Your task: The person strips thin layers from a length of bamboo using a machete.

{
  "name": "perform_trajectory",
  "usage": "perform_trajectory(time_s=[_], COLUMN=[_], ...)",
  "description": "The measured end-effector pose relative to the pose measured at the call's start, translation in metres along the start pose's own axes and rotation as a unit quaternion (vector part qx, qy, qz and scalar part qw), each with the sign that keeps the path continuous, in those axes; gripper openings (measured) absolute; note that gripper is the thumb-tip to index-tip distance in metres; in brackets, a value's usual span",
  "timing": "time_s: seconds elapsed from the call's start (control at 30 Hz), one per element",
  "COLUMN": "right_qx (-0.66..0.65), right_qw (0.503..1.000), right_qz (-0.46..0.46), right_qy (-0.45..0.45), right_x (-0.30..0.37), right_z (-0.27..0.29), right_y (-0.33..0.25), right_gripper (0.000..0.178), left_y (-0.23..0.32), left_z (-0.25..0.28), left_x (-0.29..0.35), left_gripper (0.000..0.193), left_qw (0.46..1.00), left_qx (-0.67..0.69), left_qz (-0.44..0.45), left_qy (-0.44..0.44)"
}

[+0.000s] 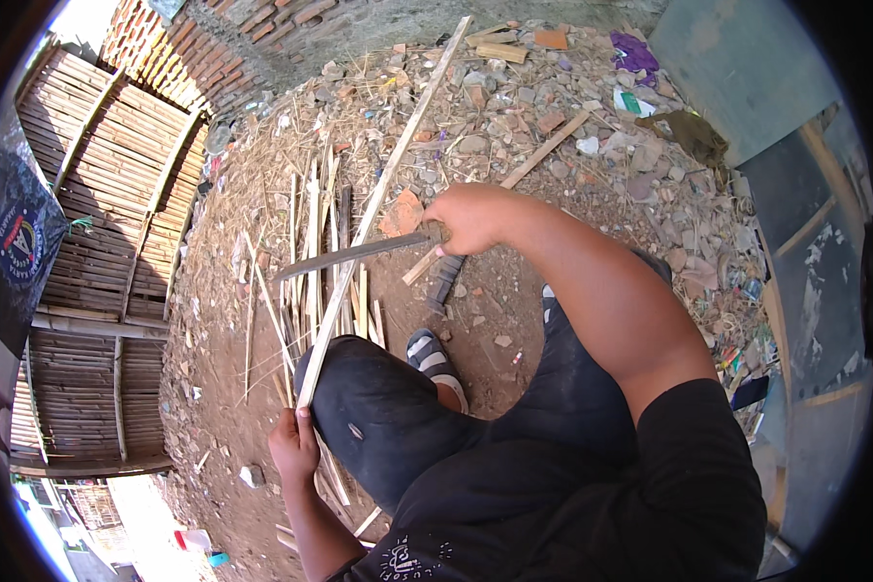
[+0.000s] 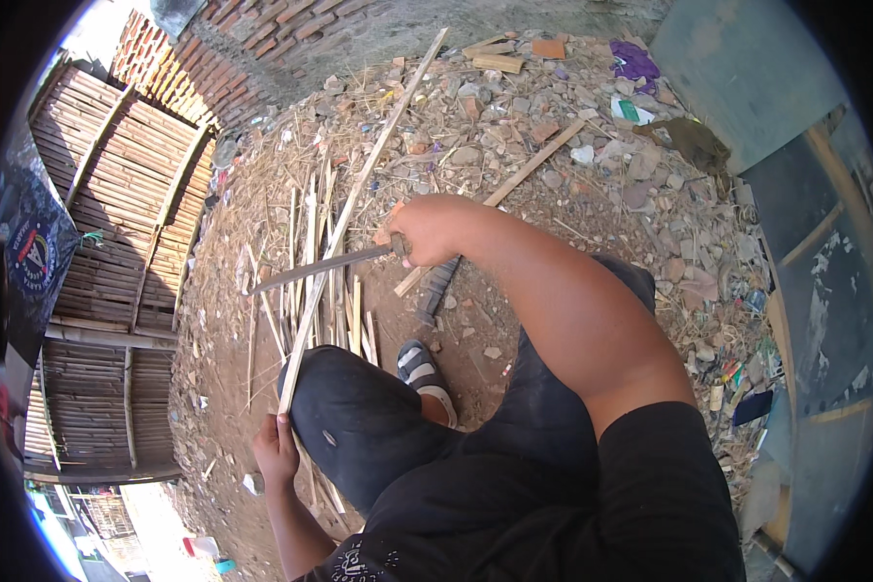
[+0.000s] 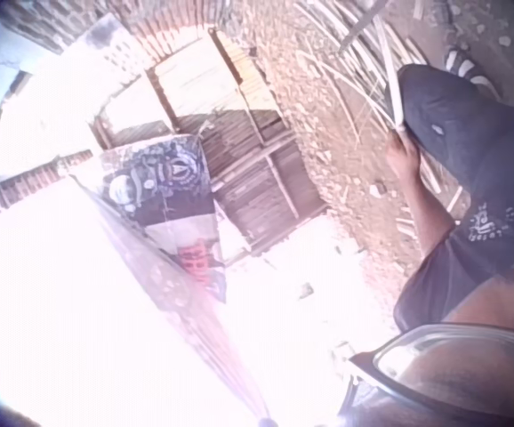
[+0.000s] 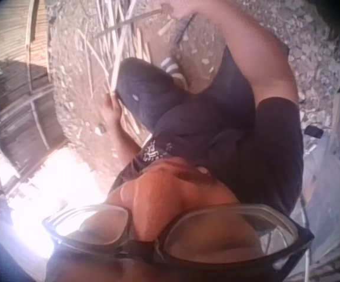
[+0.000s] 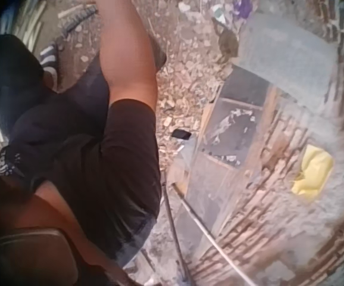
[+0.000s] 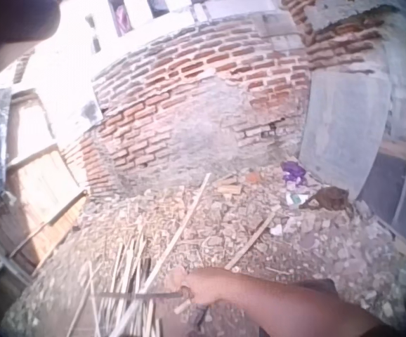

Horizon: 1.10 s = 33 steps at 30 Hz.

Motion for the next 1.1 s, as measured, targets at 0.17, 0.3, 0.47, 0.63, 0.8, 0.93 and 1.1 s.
perform_trajectory(time_s=[0.17,0.3,0.47,0.63,0.8,0.93,1.1], right_qx=[0.035,-0.012,-0.027,0.014,0.055,-0.006,-0.017], right_qw=[0.998,0.998,0.987,0.999,0.998,0.995,0.988], right_qz=[0.049,-0.042,-0.084,0.005,0.037,-0.050,-0.088], right_qy=[-0.032,0.041,0.136,0.036,0.008,0.086,0.121], right_x=[0.003,-0.007,-0.003,-0.002,0.007,-0.010,-0.007], right_z=[-0.001,0.010,0.027,0.012,0.009,0.015,0.020], right_y=[-0.024,0.034,0.058,0.004,-0.017,0.042,0.056], right_gripper=[0.052,0.054,0.052,0.045,0.042,0.045,0.048], left_y=[0.005,-0.002,-0.009,-0.021,-0.004,-0.006,-0.004], left_z=[0.003,-0.004,-0.009,-0.007,0.001,-0.003,-0.002], left_x=[0.001,0.002,0.001,0.007,0.000,0.003,0.001], left_gripper=[0.047,0.048,0.047,0.046,0.045,0.046,0.046], left_qw=[1.000,0.999,0.999,0.994,0.996,0.997,0.999], left_qx=[0.004,0.023,0.033,0.095,0.065,0.066,0.030], left_qz=[-0.010,0.026,0.029,0.049,0.044,0.025,0.016], left_qy=[0.014,0.008,0.008,-0.022,-0.052,-0.028,-0.026])
Point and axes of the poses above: each hand's wrist, its own x-axis away from the middle knuckle, its own z-axis out of the back of the hand, y = z × x, the point moved 5 cm from there along -x, towards the middle knuckle, and after that the axes turned 12 degrees about y, right-handed, at the moved point
